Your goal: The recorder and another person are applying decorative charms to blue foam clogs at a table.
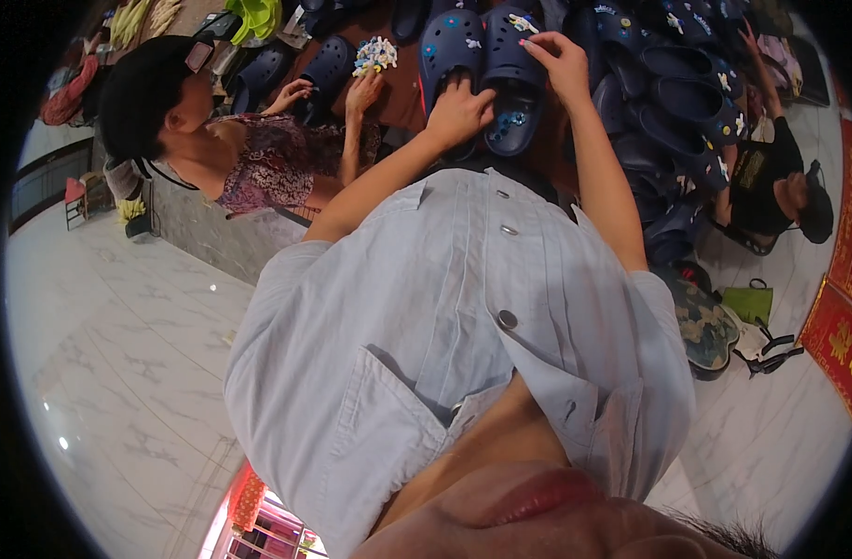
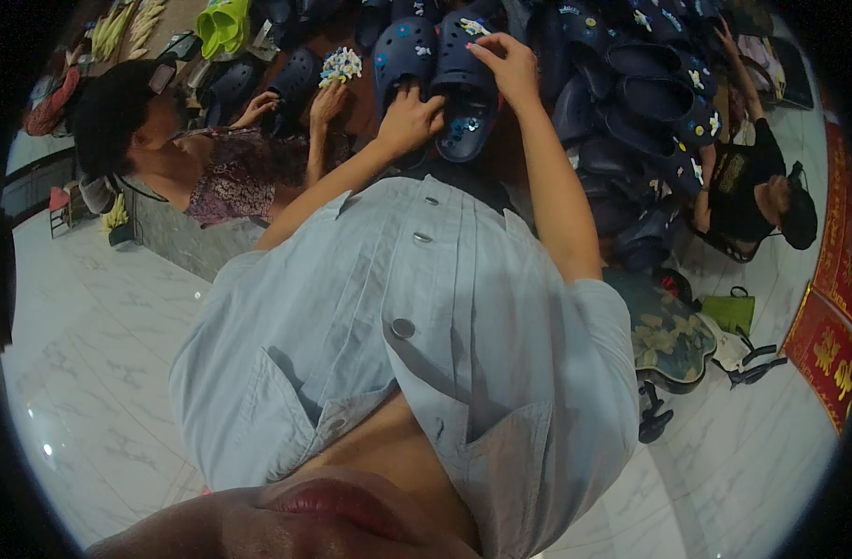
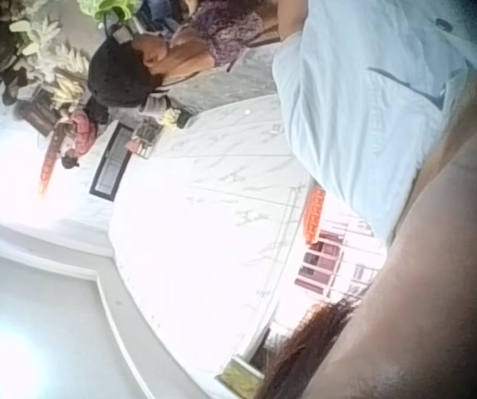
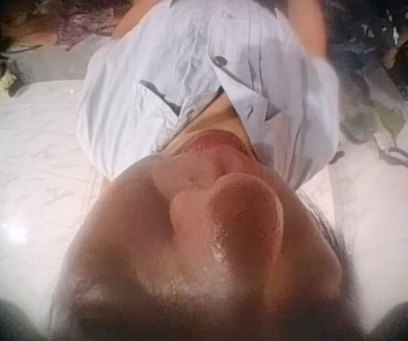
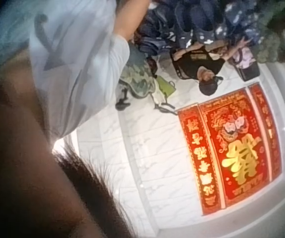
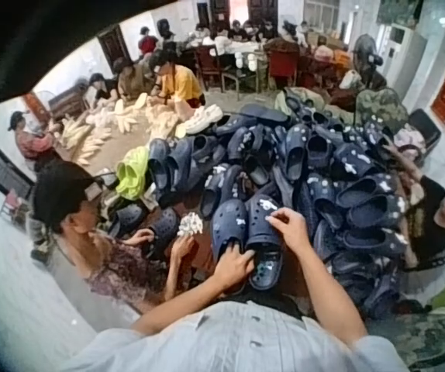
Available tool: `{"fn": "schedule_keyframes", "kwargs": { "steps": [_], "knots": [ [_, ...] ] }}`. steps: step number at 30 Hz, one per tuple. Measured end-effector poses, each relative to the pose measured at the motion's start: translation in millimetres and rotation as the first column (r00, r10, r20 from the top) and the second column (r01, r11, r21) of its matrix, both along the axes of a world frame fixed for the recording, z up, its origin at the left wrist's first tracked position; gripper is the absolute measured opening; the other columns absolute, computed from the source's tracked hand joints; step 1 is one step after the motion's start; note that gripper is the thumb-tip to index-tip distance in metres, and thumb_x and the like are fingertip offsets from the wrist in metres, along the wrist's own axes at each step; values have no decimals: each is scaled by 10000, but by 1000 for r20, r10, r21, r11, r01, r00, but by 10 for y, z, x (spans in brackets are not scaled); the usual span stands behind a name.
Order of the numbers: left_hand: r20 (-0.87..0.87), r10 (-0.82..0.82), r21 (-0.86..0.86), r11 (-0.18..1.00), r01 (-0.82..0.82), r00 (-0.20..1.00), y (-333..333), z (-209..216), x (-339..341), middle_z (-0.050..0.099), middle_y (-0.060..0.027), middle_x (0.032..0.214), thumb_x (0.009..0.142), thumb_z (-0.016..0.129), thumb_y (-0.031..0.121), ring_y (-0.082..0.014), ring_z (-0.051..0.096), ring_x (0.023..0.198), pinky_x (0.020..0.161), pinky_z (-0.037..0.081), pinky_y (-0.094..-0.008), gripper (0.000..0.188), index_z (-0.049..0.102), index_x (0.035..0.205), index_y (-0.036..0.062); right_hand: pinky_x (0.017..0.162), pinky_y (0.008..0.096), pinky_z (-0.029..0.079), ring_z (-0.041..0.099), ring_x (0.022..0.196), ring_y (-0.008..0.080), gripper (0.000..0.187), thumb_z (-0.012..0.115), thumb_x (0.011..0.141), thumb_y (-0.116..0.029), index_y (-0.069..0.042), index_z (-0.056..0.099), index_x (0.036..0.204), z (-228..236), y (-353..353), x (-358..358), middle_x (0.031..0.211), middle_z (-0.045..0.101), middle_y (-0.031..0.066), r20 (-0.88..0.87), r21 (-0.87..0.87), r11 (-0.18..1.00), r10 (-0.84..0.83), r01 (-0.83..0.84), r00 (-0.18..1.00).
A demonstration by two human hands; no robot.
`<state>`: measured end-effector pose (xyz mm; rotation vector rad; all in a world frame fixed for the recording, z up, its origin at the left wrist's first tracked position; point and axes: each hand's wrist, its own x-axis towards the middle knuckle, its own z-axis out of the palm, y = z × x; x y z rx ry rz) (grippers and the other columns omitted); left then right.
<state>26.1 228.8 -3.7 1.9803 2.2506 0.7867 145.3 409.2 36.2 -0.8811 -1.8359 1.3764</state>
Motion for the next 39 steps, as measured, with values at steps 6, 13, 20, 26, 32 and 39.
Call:
{"fn": "schedule_keyframes", "kwargs": {
  "steps": [6, 13, 20, 26, 32, 39],
  "knots": [
    [10, -11, 15, 1000, 10, 1000, -12, -5, 3, 499, -200, 922, 764, 625, 240, -391, 523, 936, 714, 513, -454, 262, 614, 1016, 170, 742, 331, 507, 670, 770, 225, 237, 730, 761, -237, -40, 678, 881, -105, 209, -417, 838, 694, 108, 251, 278, 945, 103, -174, 962],
    [29, -5, 44, 999, 4, 1000, -49, -10, 4, 512, -221, 966, 764, 614, 238, -391, 536, 920, 717, 524, -436, 250, 627, 1005, 172, 732, 388, 477, 613, 776, 286, 163, 706, 750, -175, -49, 660, 842, -140, 211, -485, 781, 644, 102, 397, 483, 798, 168, -361, 902],
    [21, 4, 11, 1000, -4, 1000, -46, -25, 6, 518, -223, 1006, 754, 625, 259, -378, 541, 928, 714, 524, -430, 250, 628, 995, 192, 770, 386, 442, 553, 954, 242, 126, 599, 808, -178, -115, 674, 886, 11, 157, -450, 912, 621, 52, 585, 755, 375, -13, -538, 811],
    [6, -7, 42, 999, 7, 1000, -46, -55, 23, 519, -184, 962, 750, 631, 269, -354, 544, 907, 684, 517, -428, 252, 628, 988, 187, 796, 392, 422, 546, 971, 193, 167, 563, 776, -191, -151, 690, 877, 141, 85, -438, 909, 625, 9, 712, 702, 117, -84, -702, 698],
    [-60, 54, 36, 998, -52, 997, -2, -62, 59, 527, -168, 933, 736, 638, 267, -340, 551, 898, 662, 514, -423, 251, 628, 974, 187, 822, 379, 427, 548, 967, 185, 135, 587, 738, -196, -134, 699, 780, 183, 14, -475, 885, 634, 6, 798, 592, -28, -120, -806, 591],
    [-55, 53, 26, 998, -52, 997, 26, -46, 54, 530, -172, 930, 740, 630, 257, -347, 559, 902, 670, 518, -435, 244, 623, 968, 172, 887, 390, 447, 557, 1028, 252, 231, 553, 785, -117, -141, 708, 955, 79, 269, -412, 956, 639, 51, 662, 679, 358, 80, -641, 745]
  ]
}}
